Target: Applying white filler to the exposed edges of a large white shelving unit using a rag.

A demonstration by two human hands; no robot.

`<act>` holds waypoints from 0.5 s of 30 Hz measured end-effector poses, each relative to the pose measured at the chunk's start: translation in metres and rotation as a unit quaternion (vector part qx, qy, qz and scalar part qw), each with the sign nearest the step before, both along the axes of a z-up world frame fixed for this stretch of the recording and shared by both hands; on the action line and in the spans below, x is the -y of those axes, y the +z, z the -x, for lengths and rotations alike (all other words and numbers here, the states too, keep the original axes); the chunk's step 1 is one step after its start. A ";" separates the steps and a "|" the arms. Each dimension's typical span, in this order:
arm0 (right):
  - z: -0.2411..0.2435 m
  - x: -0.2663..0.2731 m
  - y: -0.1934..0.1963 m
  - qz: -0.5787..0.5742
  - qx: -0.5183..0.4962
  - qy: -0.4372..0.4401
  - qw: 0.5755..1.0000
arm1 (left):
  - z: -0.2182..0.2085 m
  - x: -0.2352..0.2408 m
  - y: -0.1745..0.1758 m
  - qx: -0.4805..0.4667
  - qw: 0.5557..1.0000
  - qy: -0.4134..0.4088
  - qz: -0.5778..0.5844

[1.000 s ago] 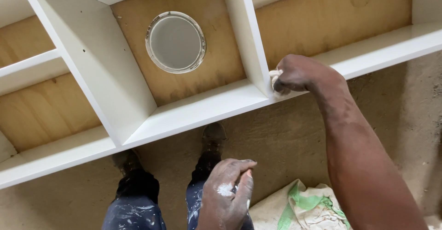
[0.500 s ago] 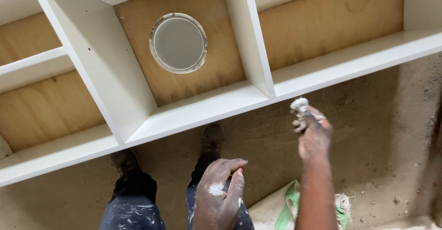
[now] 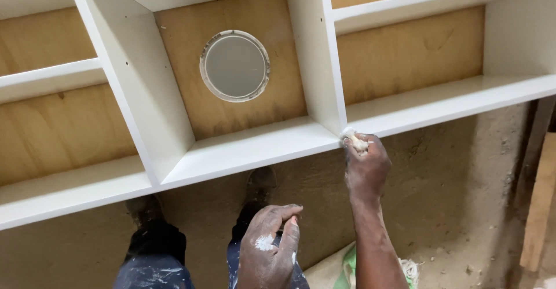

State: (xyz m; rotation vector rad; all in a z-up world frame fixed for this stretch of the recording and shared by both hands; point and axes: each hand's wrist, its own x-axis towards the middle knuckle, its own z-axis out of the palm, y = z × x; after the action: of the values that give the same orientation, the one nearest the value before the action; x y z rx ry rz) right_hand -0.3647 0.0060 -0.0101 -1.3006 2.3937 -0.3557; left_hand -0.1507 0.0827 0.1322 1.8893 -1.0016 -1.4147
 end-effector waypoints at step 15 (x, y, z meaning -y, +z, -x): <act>-0.025 0.219 -0.049 0.131 -0.080 0.179 0.972 | -0.020 0.080 -0.013 0.001 1.000 -0.003 -0.006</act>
State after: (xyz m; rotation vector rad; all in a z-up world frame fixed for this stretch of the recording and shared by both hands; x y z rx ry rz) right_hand -0.3397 -0.2131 -0.0589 -1.9080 2.2276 -0.4865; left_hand -0.1308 0.0026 0.1195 1.8975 -1.0025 -1.4257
